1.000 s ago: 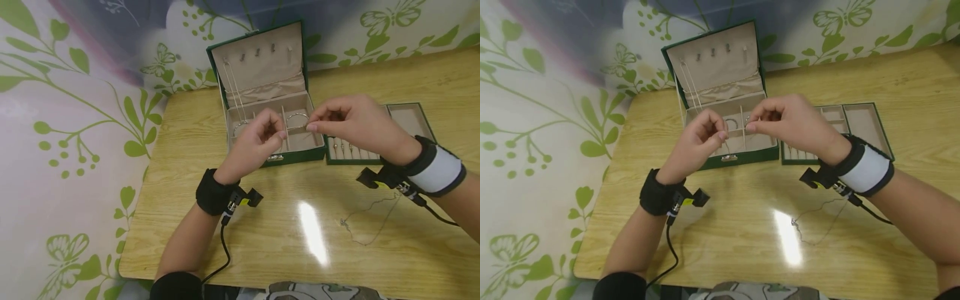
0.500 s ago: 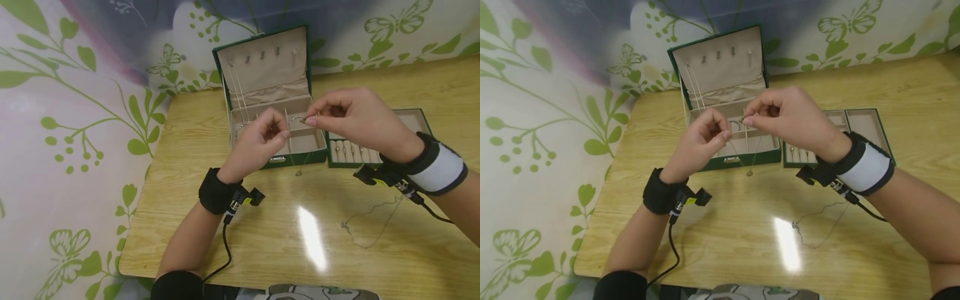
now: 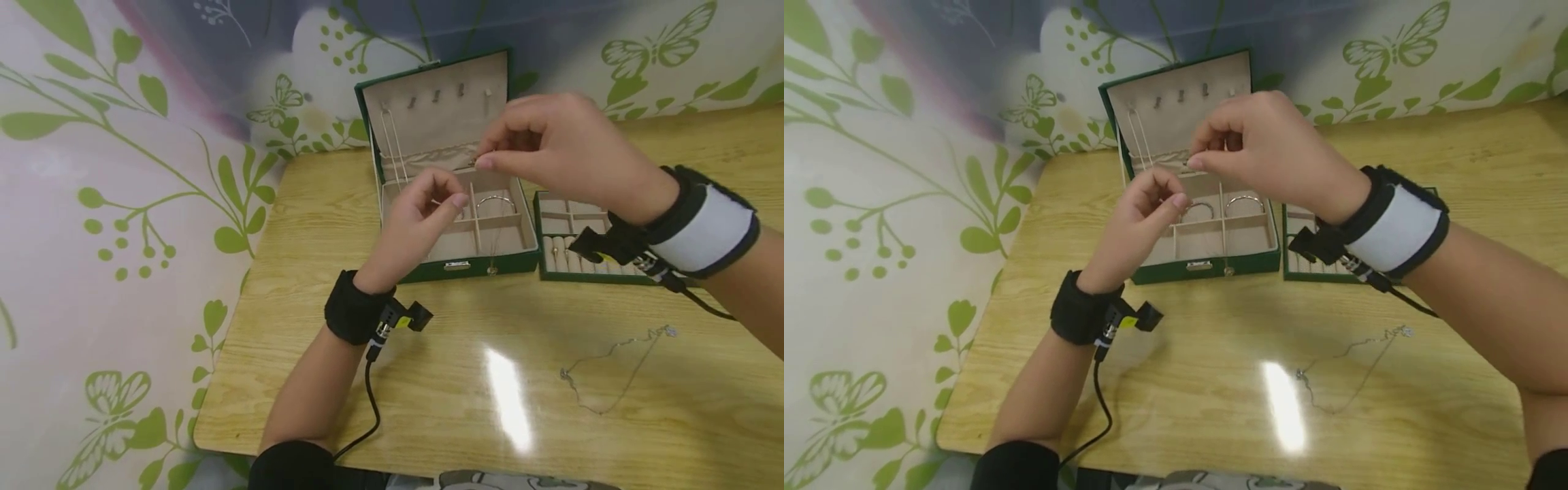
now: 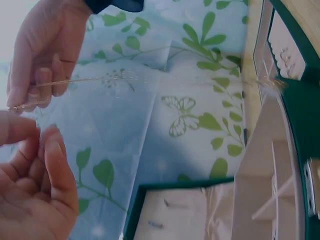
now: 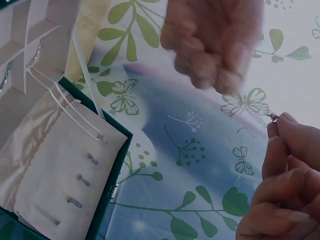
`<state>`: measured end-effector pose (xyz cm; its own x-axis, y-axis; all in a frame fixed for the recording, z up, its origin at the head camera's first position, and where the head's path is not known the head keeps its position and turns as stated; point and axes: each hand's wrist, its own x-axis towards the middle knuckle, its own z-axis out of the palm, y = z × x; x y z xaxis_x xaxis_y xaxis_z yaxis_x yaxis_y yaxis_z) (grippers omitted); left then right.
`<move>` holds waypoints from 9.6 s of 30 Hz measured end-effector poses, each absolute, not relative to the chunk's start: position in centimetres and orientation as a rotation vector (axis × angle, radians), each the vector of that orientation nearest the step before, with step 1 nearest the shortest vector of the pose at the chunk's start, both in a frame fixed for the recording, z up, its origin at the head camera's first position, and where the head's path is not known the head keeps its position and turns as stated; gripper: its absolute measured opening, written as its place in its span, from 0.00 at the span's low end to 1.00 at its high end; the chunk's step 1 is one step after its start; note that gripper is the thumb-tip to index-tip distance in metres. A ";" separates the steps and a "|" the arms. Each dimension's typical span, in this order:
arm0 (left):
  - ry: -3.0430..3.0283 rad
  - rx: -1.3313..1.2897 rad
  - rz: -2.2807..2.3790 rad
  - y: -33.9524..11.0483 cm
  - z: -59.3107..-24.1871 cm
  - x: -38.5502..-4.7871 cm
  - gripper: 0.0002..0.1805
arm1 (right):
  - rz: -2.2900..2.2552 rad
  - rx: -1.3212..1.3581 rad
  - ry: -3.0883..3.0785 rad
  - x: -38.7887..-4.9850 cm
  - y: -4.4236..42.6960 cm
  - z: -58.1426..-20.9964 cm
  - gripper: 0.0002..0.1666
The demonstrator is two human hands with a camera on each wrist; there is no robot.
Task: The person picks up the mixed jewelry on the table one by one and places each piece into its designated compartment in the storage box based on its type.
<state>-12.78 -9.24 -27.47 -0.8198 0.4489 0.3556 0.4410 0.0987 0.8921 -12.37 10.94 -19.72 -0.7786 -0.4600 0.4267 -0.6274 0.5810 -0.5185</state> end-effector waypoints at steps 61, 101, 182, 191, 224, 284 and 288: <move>2.569 -0.176 1.386 -13.7 -38.4 -19.3 0.39 | 0.757 0.385 -2.666 -32.4 2.1 -26.5 0.16; 2.620 0.071 1.533 -13.4 -37.9 -20.4 0.31 | 0.863 0.352 -2.701 -25.0 8.5 -24.1 0.18; 2.096 1.592 0.389 -3.1 -35.4 -10.1 0.11 | 0.851 0.535 -3.229 -0.7 18.1 -34.2 0.08; 2.092 1.398 0.875 -5.5 -32.7 -11.6 0.05 | 0.907 0.651 -2.951 -2.5 18.4 -30.8 0.09; 1.828 1.260 1.747 -9.5 -22.8 -13.2 0.02 | 1.552 0.665 -2.670 -7.5 13.4 -20.7 0.04; 2.466 0.652 1.954 -14.4 -23.9 -19.5 0.11 | 1.188 0.804 -2.627 -20.3 5.5 -16.7 0.13; 2.574 0.356 1.877 -15.4 -26.8 -19.6 0.18 | 1.148 0.778 -2.639 -21.4 5.9 -17.1 0.15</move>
<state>-19.56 -15.37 -26.82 -0.9733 0.1406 0.1817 0.2160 0.2902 0.9323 -21.42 5.91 -17.08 -0.8520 -0.3973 0.3410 -0.5204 0.5702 -0.6357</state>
